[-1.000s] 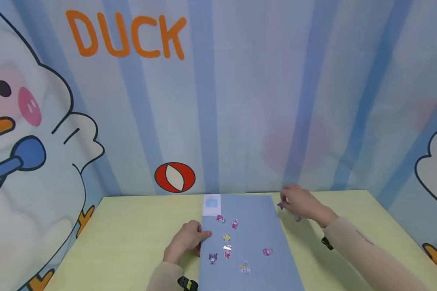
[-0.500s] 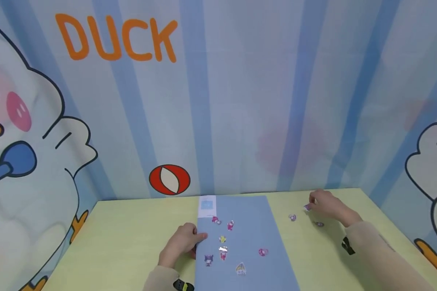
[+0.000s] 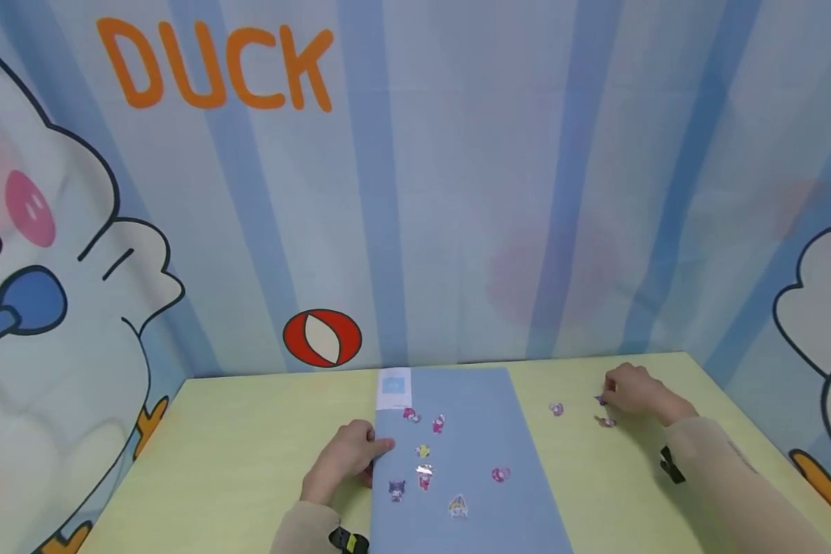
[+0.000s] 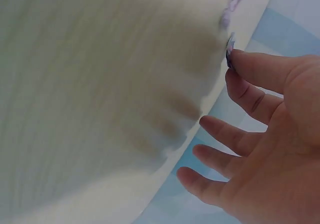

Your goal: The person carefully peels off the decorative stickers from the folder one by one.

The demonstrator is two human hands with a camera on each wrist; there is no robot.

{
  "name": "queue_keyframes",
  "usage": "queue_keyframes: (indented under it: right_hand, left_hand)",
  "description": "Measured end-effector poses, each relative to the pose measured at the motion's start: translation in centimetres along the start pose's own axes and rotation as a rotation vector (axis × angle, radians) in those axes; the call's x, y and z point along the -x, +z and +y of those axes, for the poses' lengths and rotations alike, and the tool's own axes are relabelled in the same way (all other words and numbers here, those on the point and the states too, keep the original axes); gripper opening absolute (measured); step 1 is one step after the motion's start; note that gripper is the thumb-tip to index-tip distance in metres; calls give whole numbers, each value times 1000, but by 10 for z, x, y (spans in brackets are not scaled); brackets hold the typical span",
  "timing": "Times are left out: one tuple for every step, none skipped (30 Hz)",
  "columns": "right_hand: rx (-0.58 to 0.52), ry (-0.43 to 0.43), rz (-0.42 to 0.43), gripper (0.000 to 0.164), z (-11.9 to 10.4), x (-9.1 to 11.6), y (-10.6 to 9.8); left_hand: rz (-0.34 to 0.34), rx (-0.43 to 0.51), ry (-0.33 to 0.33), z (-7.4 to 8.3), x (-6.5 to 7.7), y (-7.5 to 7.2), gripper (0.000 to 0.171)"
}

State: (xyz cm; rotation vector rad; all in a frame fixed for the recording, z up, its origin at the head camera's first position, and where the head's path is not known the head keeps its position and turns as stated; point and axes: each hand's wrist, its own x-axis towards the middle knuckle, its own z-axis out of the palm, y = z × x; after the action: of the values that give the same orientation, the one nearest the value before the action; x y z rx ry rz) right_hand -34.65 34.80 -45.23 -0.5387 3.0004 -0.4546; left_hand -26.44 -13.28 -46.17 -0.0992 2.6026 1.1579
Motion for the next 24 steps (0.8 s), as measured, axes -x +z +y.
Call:
queue_keyframes:
  right_hand:
    - [0,9,-6,12,0,0,1]
    - [2,23,-12,12,1,1,1]
    - [4,39,-19,12,1,1,1]
    - [2,55,-25,13,1,2,2]
    - [3,67,-26,13,1,2,2]
    - [8,78,-24,12,1,2,1]
    - [14,87,-24,12,0,2,1]
    - [17,98,-24,12,0,2,1]
    - [17,108,-25,12,0,2,0]
    - [21,114,-24,12,0,1,-1]
    - [25,122,-24,12,-1,1,-2]
    - [29,130,-27,12,-1,0,-3]
    - [29,136,-32,12,-1,0,-4]
    - [30,141,-35,11,-1,0,-6]
    - [32,145,-38,11,-1,0,-7]
    - [32,150,-41,10,-1,0,-8]
    - [33,153,-43,10,0,-1,-9]
    - [31,153,-45,10,0,-1,-10]
    - [32,150,-44,9,1,-1,-10]
    - [31,146,-41,9,1,-2,-10]
    - [28,140,-40,9,2,-2,-10]
    - [22,133,-39,9,2,-2,-10]
    - [16,124,-35,9,2,-3,-10]
    - [5,114,-31,9,1,-4,-11]
  left_hand:
    - [-2,4,3,0,1,0,25]
    - [-7,5,6,0,1,0,25]
    - [-11,6,9,0,1,0,25]
    - [-11,7,11,0,2,0,25]
    - [-11,7,15,0,2,1,25]
    - [-10,5,17,0,2,0,25]
    - [-9,4,16,0,2,0,25]
    - [-5,2,17,0,2,0,25]
    - [-1,1,18,0,2,0,25]
    - [3,2,20,0,2,-1,25]
    - [5,4,21,0,1,-1,24]
    - [6,5,21,1,1,-1,24]
    - [7,9,23,1,1,-1,24]
    - [7,12,24,1,0,-1,24]
    - [7,14,26,2,0,-1,24]
    - [6,16,29,2,0,-1,24]
    - [5,16,30,2,0,-1,24]
    - [5,16,32,2,-1,-2,24]
    - [6,15,34,2,0,-2,24]
    - [6,14,34,2,0,-2,24]
    - [3,16,34,2,0,-2,24]
    - [-1,19,35,2,0,-2,24]
    - [-2,21,36,1,1,-2,24]
    - [-1,23,38,1,1,-1,24]
